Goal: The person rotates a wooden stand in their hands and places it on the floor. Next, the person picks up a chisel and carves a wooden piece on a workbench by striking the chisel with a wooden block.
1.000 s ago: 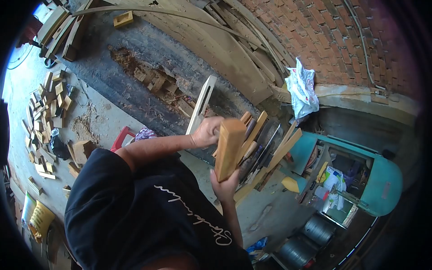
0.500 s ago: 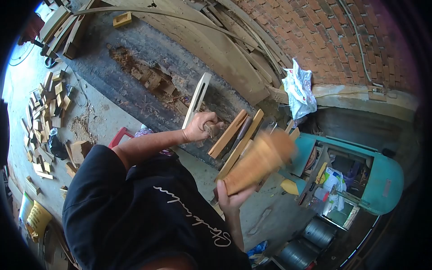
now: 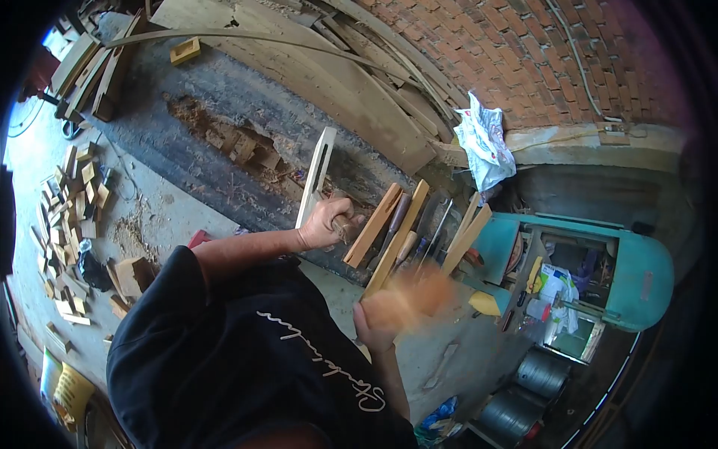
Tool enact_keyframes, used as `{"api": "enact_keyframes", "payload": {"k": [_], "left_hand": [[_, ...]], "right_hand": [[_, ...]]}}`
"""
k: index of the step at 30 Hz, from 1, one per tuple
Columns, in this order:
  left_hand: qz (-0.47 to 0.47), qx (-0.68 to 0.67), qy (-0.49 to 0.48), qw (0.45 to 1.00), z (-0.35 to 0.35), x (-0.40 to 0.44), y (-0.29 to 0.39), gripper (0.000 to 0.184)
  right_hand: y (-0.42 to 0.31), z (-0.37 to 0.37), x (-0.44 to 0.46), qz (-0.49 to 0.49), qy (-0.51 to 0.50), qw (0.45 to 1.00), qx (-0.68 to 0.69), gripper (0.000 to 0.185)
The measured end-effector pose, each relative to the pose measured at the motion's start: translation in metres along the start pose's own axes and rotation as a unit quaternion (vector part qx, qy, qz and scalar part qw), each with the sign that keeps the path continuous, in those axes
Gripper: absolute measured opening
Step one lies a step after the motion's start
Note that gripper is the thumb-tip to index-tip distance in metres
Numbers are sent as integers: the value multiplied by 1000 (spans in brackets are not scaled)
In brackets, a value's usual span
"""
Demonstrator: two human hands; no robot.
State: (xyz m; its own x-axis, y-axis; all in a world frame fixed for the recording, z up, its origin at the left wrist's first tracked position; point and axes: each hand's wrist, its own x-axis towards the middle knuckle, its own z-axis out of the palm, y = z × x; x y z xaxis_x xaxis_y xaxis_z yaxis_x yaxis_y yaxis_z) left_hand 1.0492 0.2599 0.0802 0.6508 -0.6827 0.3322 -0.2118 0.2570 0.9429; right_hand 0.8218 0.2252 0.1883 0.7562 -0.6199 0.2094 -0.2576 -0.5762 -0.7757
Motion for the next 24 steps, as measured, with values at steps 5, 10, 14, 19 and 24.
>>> {"api": "enact_keyframes", "payload": {"k": [5,10,14,19,24], "left_hand": [[-42,-27,-38,998,-14,8,3,22],[-29,-21,-106,994,-14,9,-2,23],[27,-6,-158,987,-10,7,-19,20],[65,-14,-191,979,-16,1,-6,15],[87,-37,-124,988,-17,-3,-15,24]], "right_hand": [[-45,17,10,161,49,986,-15,44],[-17,14,-19,18,41,998,-49,28],[-41,26,-11,259,9,964,-60,43],[-60,17,-8,-2,92,996,-23,51],[-32,38,-18,205,-36,966,-150,53]]}}
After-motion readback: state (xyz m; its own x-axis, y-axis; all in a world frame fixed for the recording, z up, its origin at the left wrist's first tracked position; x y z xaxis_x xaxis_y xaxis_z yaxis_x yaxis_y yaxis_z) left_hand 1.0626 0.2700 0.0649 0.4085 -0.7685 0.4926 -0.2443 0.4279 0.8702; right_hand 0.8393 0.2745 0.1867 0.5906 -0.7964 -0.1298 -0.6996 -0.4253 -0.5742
